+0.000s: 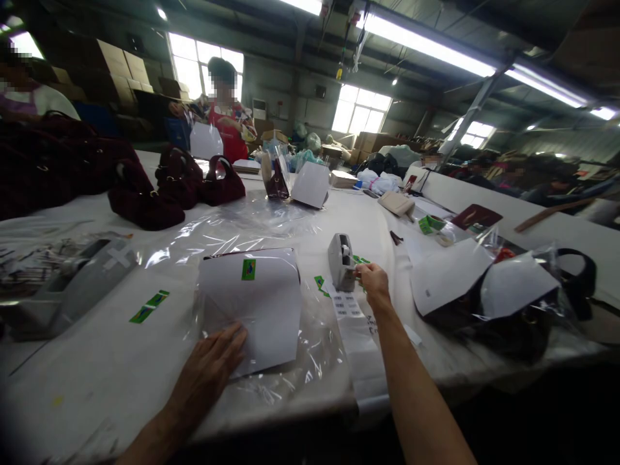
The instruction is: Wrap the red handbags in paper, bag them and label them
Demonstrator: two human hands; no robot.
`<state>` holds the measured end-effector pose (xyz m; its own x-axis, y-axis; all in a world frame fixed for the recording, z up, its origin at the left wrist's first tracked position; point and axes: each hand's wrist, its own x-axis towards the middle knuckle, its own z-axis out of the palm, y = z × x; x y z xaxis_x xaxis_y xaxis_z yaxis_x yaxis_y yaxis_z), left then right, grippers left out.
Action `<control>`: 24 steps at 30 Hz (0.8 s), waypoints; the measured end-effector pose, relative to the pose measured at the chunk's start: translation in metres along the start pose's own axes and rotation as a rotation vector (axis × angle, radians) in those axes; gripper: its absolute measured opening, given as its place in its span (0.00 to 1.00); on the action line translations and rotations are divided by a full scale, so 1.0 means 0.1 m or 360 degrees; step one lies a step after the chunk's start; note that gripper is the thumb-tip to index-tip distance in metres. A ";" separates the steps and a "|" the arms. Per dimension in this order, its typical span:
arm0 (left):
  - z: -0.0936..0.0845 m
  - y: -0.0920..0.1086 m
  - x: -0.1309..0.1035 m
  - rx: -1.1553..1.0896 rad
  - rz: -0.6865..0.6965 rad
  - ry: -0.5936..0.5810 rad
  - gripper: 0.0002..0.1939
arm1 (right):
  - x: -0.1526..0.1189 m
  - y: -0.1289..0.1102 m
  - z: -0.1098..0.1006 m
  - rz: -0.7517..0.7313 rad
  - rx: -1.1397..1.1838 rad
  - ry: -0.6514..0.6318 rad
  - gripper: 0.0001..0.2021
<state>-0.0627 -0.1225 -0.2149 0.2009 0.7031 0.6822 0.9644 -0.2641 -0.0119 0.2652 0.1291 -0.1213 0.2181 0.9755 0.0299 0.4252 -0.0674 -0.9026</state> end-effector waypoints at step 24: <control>-0.01 0.06 -0.05 -0.0007 -0.0051 -0.0313 0.21 | -1.77 -0.86 1.34 -0.0987 -0.1769 -0.1077 0.11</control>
<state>-0.0583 -0.1287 -0.2178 0.2004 0.8265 0.5261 0.9701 -0.2423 0.0111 0.0719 -0.0091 -0.1064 -0.5691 0.7965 -0.2041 0.8153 0.5788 -0.0147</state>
